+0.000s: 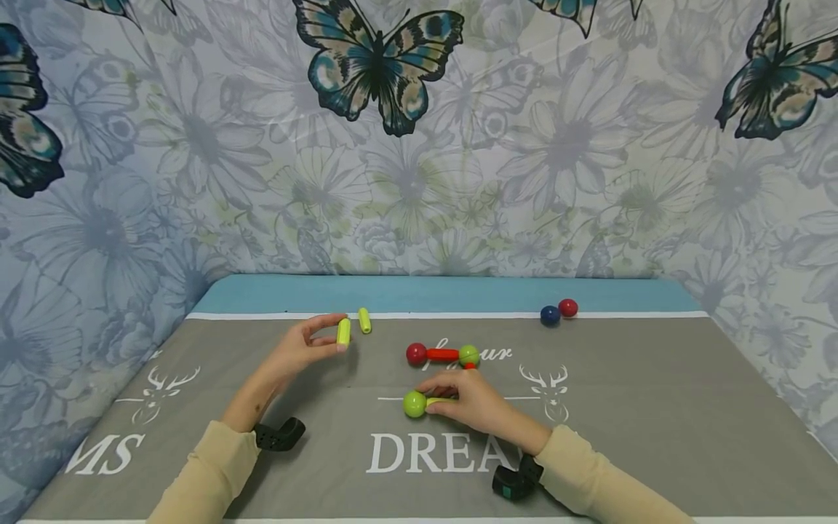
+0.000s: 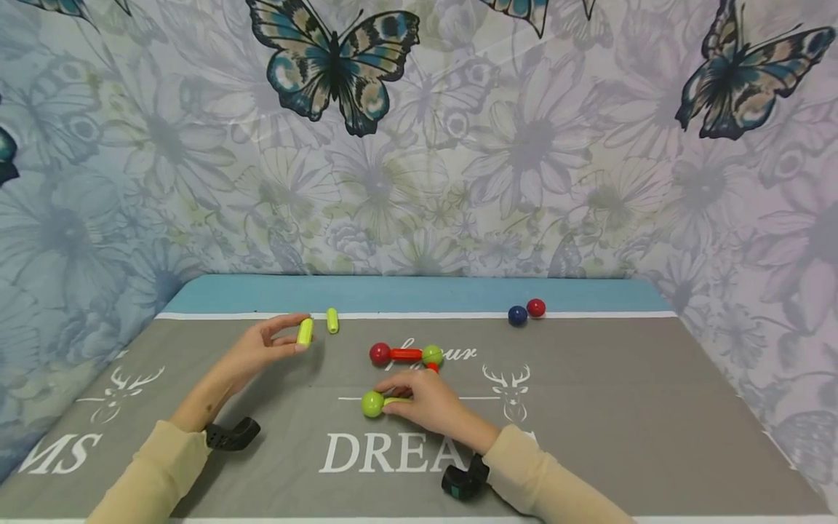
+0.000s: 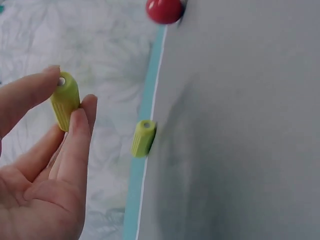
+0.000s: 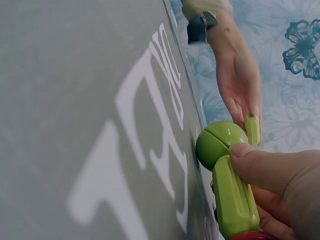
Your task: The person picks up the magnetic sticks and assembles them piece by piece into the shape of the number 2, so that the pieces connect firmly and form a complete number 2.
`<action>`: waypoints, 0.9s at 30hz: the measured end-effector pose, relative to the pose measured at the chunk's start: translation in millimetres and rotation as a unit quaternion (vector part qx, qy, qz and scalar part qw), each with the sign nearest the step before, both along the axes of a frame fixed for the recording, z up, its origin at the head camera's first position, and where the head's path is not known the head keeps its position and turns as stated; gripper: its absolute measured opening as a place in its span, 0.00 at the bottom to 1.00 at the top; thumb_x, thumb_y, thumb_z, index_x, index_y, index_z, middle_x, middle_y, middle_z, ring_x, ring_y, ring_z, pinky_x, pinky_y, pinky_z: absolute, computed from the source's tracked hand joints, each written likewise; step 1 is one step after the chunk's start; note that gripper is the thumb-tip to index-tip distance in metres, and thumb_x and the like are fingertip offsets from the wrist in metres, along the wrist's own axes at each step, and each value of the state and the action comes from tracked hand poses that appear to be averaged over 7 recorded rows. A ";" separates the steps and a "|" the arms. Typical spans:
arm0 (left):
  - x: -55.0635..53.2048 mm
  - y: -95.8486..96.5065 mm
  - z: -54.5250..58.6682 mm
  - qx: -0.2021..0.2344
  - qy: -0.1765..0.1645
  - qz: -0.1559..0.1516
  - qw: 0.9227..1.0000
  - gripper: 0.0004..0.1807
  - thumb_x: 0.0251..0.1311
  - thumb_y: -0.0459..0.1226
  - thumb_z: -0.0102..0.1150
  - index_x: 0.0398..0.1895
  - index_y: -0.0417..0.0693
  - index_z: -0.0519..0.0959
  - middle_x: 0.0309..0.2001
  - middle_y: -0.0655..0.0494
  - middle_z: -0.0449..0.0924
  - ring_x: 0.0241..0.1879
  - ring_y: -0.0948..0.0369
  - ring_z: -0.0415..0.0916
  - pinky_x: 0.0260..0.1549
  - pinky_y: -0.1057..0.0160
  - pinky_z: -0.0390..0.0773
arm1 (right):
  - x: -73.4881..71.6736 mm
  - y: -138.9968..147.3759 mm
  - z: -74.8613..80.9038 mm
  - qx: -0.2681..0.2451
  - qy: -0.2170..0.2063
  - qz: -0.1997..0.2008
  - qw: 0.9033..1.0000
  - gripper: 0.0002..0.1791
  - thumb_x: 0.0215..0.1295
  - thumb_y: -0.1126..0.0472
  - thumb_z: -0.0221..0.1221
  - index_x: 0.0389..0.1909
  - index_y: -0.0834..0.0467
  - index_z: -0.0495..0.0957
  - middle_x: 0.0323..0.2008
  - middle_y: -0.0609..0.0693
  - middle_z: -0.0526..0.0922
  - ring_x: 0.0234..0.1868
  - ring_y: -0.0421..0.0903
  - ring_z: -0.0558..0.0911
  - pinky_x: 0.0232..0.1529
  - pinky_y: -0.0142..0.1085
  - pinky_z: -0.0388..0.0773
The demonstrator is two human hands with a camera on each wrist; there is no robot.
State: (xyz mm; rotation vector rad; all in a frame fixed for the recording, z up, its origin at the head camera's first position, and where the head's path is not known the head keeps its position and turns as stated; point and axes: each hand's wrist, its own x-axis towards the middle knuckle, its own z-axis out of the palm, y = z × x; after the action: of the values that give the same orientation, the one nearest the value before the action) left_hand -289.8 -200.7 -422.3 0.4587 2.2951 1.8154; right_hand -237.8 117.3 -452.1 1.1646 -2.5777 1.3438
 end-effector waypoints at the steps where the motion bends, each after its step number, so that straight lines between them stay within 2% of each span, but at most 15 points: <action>1: 4.9 0.4 -0.6 0.000 0.000 -0.003 1.000 0.37 0.56 0.34 0.65 0.67 0.35 0.60 0.65 0.38 0.59 0.57 0.46 0.68 0.51 0.55 0.71 | -0.1 0.1 -0.3 0.001 0.001 -0.001 1.000 0.17 0.51 0.68 0.68 0.44 0.59 0.83 0.36 0.45 0.83 0.34 0.35 0.79 0.37 0.30 0.77; 3: 13.9 1.6 -2.7 0.013 -0.001 -0.014 1.000 0.37 0.56 0.33 0.65 0.66 0.33 0.59 0.63 0.35 0.60 0.55 0.45 0.69 0.48 0.58 0.74 | -0.1 0.3 -0.9 0.001 0.003 -0.002 1.000 0.17 0.51 0.68 0.69 0.44 0.59 0.83 0.36 0.45 0.83 0.34 0.35 0.79 0.37 0.30 0.77; 7: 29.8 4.9 -7.8 0.075 -0.033 -0.051 0.995 0.34 0.57 0.29 0.62 0.65 0.36 0.58 0.61 0.32 0.62 0.53 0.46 0.71 0.47 0.56 0.75 | 0.1 0.6 -3.0 0.003 0.004 -0.004 1.000 0.17 0.51 0.68 0.69 0.44 0.59 0.83 0.36 0.44 0.83 0.34 0.35 0.79 0.37 0.30 0.77; 11: 41.8 12.8 -13.5 0.147 -0.083 -0.095 0.981 0.27 0.60 0.24 0.56 0.62 0.44 0.62 0.60 0.32 0.64 0.52 0.49 0.73 0.47 0.55 0.74 | 0.4 1.0 -4.7 0.004 0.005 -0.006 1.000 0.17 0.51 0.68 0.68 0.44 0.58 0.83 0.36 0.44 0.83 0.34 0.36 0.79 0.37 0.30 0.77; 14: 48.3 21.9 -18.0 0.171 -0.110 -0.104 0.973 0.23 0.62 0.26 0.54 0.59 0.45 0.64 0.57 0.35 0.69 0.49 0.50 0.76 0.45 0.57 0.76 | 1.1 1.2 -5.4 0.003 0.010 -0.006 1.000 0.17 0.51 0.68 0.68 0.44 0.58 0.83 0.36 0.44 0.83 0.34 0.36 0.79 0.37 0.30 0.77; 17: 53.9 30.6 -22.1 0.159 -0.127 -0.100 0.974 0.20 0.64 0.30 0.55 0.58 0.40 0.65 0.51 0.40 0.75 0.45 0.52 0.78 0.40 0.60 0.78 | 1.8 0.8 -5.8 0.003 0.012 -0.006 1.000 0.17 0.51 0.68 0.68 0.44 0.58 0.83 0.37 0.44 0.83 0.34 0.36 0.79 0.36 0.30 0.77; 19: 57.2 35.5 -24.9 0.142 -0.140 -0.101 0.975 0.23 0.64 0.32 0.55 0.60 0.36 0.63 0.47 0.43 0.76 0.42 0.54 0.79 0.38 0.62 0.79 | 2.3 0.5 -6.2 0.004 0.012 -0.007 1.000 0.17 0.51 0.68 0.68 0.44 0.58 0.83 0.37 0.44 0.83 0.34 0.36 0.79 0.37 0.30 0.77; 23: 63.8 44.1 -30.0 0.103 -0.169 -0.128 0.972 0.30 0.64 0.34 0.56 0.65 0.31 0.59 0.43 0.48 0.78 0.40 0.57 0.79 0.37 0.63 0.79 | 3.2 -0.2 -7.2 0.006 0.015 -0.005 1.000 0.17 0.51 0.68 0.68 0.44 0.58 0.82 0.37 0.44 0.83 0.34 0.36 0.79 0.37 0.30 0.77; 27: 71.7 51.8 -33.4 0.069 -0.181 -0.147 0.970 0.33 0.62 0.36 0.58 0.66 0.29 0.58 0.40 0.49 0.80 0.37 0.59 0.79 0.36 0.63 0.79 | 4.3 -0.3 -7.6 0.006 0.015 -0.003 1.000 0.16 0.52 0.68 0.68 0.44 0.58 0.82 0.37 0.44 0.83 0.34 0.36 0.79 0.37 0.30 0.77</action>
State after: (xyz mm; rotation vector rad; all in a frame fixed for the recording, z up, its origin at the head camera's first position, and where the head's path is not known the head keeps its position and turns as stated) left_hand -218.1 -148.9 -455.7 0.4201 1.7678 1.7481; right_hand -233.6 116.9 -459.7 1.1686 -2.5697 1.3015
